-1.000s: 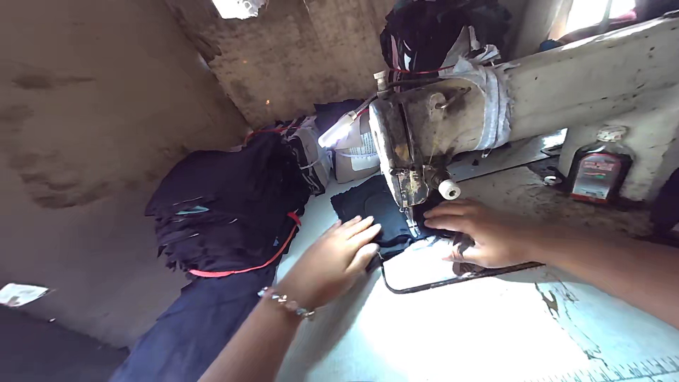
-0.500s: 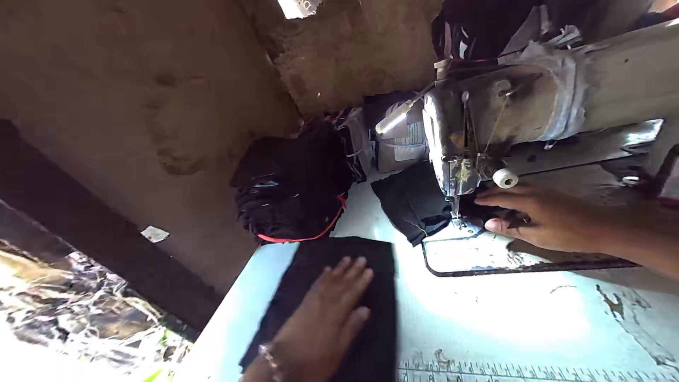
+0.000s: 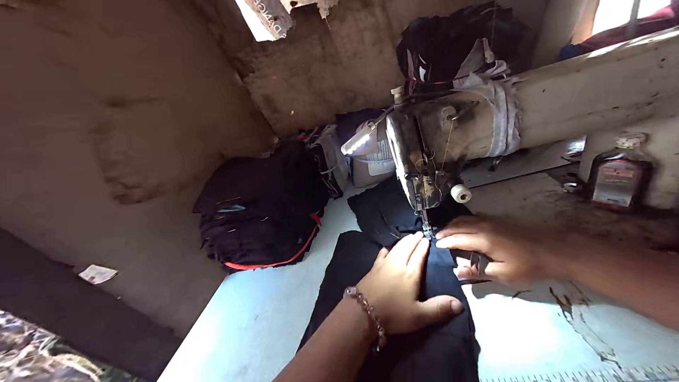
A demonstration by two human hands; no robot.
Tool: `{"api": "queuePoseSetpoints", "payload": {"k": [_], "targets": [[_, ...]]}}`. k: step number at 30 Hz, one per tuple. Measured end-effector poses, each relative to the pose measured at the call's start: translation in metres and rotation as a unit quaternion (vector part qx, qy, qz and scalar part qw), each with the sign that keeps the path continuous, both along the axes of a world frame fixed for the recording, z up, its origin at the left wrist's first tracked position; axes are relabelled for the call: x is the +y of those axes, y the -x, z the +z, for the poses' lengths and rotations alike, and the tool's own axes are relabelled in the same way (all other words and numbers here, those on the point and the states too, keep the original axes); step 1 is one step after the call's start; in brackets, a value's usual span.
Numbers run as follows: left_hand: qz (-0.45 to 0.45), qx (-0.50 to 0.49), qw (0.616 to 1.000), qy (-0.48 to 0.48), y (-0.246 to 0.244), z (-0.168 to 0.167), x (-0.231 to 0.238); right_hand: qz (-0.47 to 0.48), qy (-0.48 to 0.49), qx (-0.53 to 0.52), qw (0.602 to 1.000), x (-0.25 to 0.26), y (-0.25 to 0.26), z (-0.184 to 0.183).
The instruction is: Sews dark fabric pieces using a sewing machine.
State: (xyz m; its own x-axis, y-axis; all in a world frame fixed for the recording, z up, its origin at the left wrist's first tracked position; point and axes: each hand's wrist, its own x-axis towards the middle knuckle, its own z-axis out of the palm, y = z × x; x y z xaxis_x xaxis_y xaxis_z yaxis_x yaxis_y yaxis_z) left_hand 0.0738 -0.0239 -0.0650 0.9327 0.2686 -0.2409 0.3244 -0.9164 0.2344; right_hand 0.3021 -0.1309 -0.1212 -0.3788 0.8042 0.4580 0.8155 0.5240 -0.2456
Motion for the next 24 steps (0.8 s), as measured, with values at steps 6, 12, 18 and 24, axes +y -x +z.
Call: {"api": "queuePoseSetpoints", "payload": {"k": [6,12,18,24], "targets": [[0.01,0.02,1.0,-0.002,-0.007,0.0,0.004,-0.012,-0.056,-0.039,0.998,-0.002,-0.001,0.001],[-0.007,-0.033,0.999,0.042,-0.001,-0.002,0.01,0.049,-0.018,-0.005,0.999,-0.005,0.014,-0.001],[-0.243,-0.233,0.939,0.067,0.022,-0.018,0.043,0.005,-0.025,-0.028,0.999,-0.001,0.007,-0.005],[-0.221,-0.172,0.959,0.04,0.021,-0.018,0.057,0.007,-0.046,-0.049,0.998,-0.004,0.008,-0.001]]}}
